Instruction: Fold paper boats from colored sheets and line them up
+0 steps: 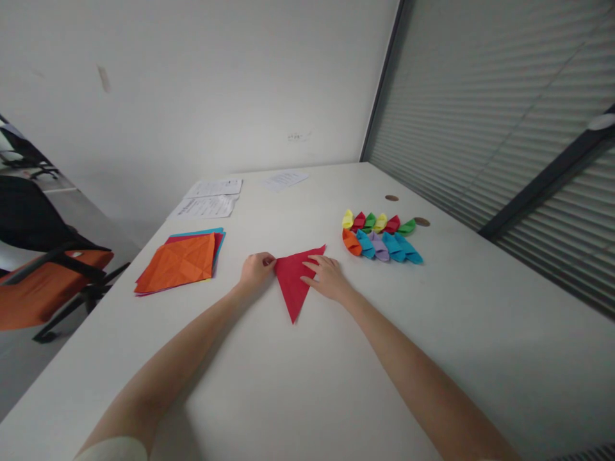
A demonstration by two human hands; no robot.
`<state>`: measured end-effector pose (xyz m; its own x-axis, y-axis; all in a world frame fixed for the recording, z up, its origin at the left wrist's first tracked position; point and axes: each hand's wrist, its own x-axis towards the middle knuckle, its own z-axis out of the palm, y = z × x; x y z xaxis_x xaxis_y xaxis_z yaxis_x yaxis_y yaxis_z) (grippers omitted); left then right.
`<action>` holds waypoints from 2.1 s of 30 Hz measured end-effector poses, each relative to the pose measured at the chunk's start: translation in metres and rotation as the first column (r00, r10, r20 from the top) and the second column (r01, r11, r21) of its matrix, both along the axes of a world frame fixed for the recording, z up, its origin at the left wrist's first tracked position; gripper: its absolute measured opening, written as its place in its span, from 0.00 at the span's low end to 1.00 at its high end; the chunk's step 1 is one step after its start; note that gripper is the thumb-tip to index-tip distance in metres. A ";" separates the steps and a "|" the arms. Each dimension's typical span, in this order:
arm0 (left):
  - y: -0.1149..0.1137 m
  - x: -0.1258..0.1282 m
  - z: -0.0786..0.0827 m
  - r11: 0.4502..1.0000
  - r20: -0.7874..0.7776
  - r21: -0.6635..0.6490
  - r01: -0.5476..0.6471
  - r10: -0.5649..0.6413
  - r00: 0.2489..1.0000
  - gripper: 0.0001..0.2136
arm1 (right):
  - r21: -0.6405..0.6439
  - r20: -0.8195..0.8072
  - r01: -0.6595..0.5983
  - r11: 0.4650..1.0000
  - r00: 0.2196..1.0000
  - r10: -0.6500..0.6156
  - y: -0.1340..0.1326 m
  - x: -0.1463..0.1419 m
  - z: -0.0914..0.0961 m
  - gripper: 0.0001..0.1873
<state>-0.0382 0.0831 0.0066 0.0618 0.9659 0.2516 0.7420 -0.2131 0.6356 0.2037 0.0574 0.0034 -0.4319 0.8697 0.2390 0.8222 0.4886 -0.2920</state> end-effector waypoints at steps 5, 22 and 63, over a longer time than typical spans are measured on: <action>-0.002 0.000 -0.002 0.998 -0.169 0.042 0.046 -0.038 0.985 0.16 | 0.006 0.016 0.002 1.000 1.000 -0.002 0.000 -0.001 0.000 0.26; -0.048 0.045 -0.003 0.878 -0.400 0.101 0.467 -0.394 0.828 0.31 | 0.040 0.006 0.010 0.999 1.000 -0.011 0.000 -0.001 -0.002 0.24; -0.055 0.041 0.001 0.901 -0.493 0.052 0.431 -0.352 0.796 0.36 | -0.069 0.086 0.177 0.982 0.981 -0.171 0.020 0.006 -0.005 0.37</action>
<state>0.0032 0.0284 0.0072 0.5724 0.7846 0.2382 0.7691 -0.6145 0.1756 0.2101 0.0771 -0.0019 -0.2869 0.9476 0.1402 0.9149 0.3145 -0.2531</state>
